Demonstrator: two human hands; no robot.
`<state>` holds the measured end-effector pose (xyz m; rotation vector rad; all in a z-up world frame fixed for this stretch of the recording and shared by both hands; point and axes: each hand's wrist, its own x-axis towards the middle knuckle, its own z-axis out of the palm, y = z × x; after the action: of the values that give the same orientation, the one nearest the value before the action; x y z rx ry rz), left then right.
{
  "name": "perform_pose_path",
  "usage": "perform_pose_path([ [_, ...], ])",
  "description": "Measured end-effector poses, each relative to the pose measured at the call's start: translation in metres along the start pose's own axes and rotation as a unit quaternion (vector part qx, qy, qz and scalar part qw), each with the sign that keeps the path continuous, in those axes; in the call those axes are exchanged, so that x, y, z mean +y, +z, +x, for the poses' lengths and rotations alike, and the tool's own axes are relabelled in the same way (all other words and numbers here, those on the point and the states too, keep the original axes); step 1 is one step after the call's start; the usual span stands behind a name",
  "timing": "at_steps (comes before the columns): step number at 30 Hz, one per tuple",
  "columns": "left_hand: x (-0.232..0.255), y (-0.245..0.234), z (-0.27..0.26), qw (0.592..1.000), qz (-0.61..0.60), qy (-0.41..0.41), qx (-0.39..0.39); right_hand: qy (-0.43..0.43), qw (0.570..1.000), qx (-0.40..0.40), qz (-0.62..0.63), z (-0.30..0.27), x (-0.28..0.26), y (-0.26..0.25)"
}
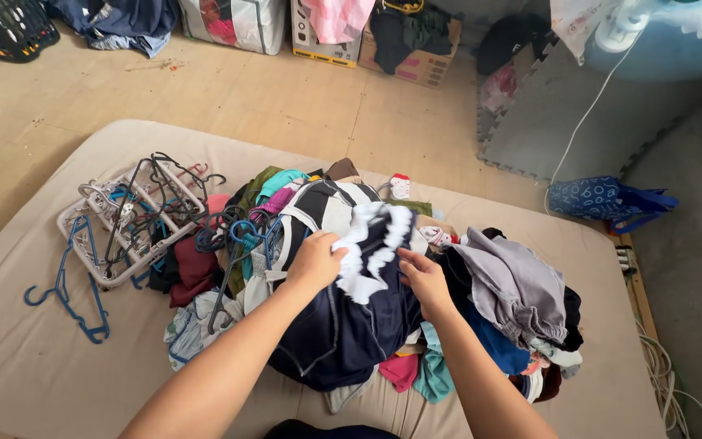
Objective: Sorting through a large pile of laundry and pairing clothes with various plastic and metal hangers.
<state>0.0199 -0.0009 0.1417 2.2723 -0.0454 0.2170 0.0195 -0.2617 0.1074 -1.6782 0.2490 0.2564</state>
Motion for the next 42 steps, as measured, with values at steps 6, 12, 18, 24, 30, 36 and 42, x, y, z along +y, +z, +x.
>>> perform_pose_path([
  [6,0.096,-0.041,0.003,0.995,-0.026,0.099,-0.003,-0.061,0.996,0.06,0.025,0.008,-0.028,0.001],
  [12,0.119,-0.063,0.007,0.99,0.008,0.141,-0.029,-0.16,0.957,0.216,-0.11,0.046,-0.005,-0.076],
  [18,0.106,-0.076,0.022,0.966,-0.027,0.243,-0.083,-0.251,0.886,0.204,-0.333,0.057,0.023,-0.148],
  [24,0.073,-0.081,0.038,0.968,-0.062,0.241,-0.035,-0.106,0.986,0.026,-0.125,-0.003,-0.048,-0.156],
  [30,0.032,-0.074,0.045,0.991,-0.018,0.129,0.02,-0.151,0.981,0.098,-0.071,0.0,-0.062,-0.183],
  [36,-0.031,-0.066,0.042,0.999,0.038,0.022,0.028,-0.145,0.97,0.193,-0.015,-0.008,-0.062,-0.206],
  [42,-0.005,-0.053,0.03,0.995,0.039,0.092,0.015,-0.1,0.975,0.168,0.109,0.019,-0.029,-0.152],
])
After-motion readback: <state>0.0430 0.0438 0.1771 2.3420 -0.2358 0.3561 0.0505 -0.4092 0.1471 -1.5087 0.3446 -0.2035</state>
